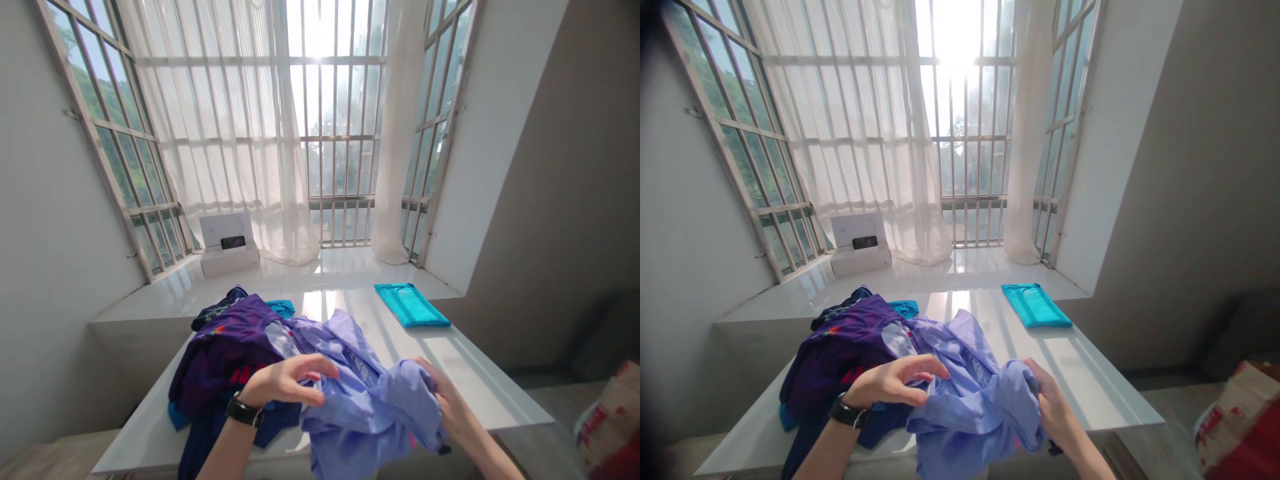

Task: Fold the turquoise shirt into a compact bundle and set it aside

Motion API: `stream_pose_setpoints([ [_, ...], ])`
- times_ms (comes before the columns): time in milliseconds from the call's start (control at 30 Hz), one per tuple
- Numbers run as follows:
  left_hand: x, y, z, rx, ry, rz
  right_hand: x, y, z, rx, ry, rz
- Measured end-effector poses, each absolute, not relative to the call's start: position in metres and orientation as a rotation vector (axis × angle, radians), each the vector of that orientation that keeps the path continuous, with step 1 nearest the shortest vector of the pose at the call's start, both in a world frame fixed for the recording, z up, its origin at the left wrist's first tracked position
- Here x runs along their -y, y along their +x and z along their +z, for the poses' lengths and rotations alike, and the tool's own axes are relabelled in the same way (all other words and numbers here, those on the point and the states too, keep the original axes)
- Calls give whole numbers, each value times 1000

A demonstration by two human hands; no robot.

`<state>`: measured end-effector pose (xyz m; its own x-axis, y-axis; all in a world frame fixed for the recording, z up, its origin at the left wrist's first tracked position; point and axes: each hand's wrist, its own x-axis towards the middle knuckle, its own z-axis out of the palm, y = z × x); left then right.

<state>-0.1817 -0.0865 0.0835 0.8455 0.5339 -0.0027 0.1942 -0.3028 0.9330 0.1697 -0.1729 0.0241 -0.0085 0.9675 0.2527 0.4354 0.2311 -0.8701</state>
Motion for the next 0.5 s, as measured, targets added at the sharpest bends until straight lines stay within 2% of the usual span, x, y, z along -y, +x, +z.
stream_pose_setpoints([
  [167, 31, -144, 62, -1191, 2299, 503, 147, 137, 51, 1898, -1137, 1351],
  [233, 15, -133, 50, -1330, 2335, 452, 124, 128, 49, 1843, -1027, 1423],
  [300, 3, -126, 38, -1403, 2362, 372, 94, 117, 38, 1779, -1128, 1224],
  [433, -12, -122, 21, -1453, 2392, 312, 41, 96, 3, 1855, -1491, 579],
  [500, -14, -124, 17, -1456, 2400, 320, 27, 94, -9, 1875, -1565, 477],
])
